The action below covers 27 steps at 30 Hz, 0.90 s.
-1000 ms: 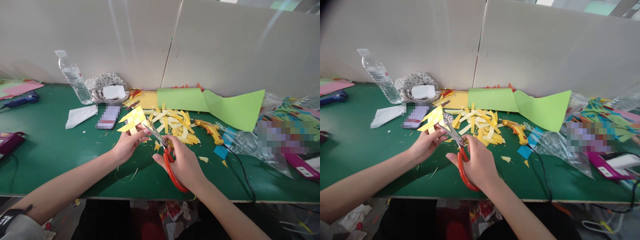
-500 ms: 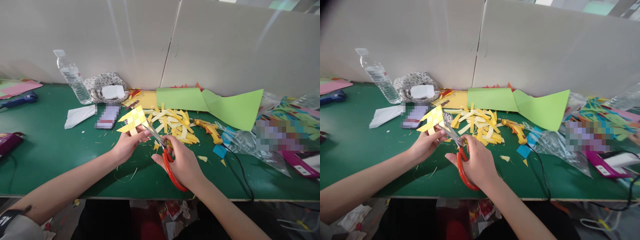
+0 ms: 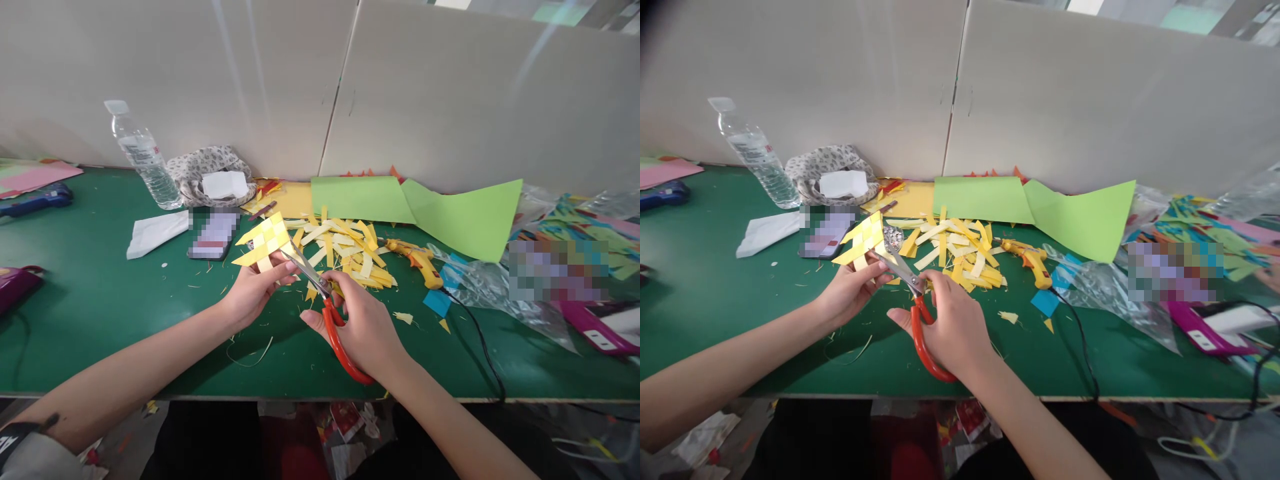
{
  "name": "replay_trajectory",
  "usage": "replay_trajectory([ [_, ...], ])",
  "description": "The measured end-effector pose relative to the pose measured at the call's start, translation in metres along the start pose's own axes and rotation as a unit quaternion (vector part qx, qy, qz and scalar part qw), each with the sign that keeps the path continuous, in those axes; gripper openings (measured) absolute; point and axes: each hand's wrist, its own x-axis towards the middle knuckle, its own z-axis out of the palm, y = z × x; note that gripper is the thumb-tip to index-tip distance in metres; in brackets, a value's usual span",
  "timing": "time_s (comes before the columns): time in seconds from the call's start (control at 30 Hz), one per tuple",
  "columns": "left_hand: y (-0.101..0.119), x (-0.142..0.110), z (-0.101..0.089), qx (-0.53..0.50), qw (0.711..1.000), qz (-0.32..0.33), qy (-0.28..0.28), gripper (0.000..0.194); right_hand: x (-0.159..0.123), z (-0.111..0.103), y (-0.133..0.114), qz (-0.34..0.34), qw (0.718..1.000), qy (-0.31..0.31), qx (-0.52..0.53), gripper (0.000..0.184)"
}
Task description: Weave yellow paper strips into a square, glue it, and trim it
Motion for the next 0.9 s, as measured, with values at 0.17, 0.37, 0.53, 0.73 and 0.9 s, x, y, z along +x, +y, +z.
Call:
replay_trajectory([
  [0.17,0.0002,-0.0001,0.0005,-0.002,1.0,-0.001,0.007,0.014,-0.0009,-0.0005,0.0,0.002,1.0,-0.001,-0.001,0.055],
  [0.37,-0.0007,0.0003,-0.0004,-0.01,1.0,-0.001,-0.005,0.015,-0.0013,-0.0017,-0.0004,-0.002,1.0,0.003,-0.002,0.054],
  [0.53,-0.0015,0.0007,-0.001,-0.015,1.0,-0.002,-0.011,0.013,-0.0019,-0.0021,-0.0015,0.003,1.0,0.002,-0.006,0.053],
  [0.73,-0.0006,-0.0001,0.0001,-0.019,1.0,-0.006,0.0,0.014,-0.0018,-0.0018,-0.0023,0.006,1.0,0.007,-0.002,0.053],
  [0.9,-0.0004,-0.0001,0.0006,-0.025,1.0,-0.004,-0.001,0.015,-0.0015,-0.0006,-0.001,0.004,1.0,0.016,0.005,0.054],
])
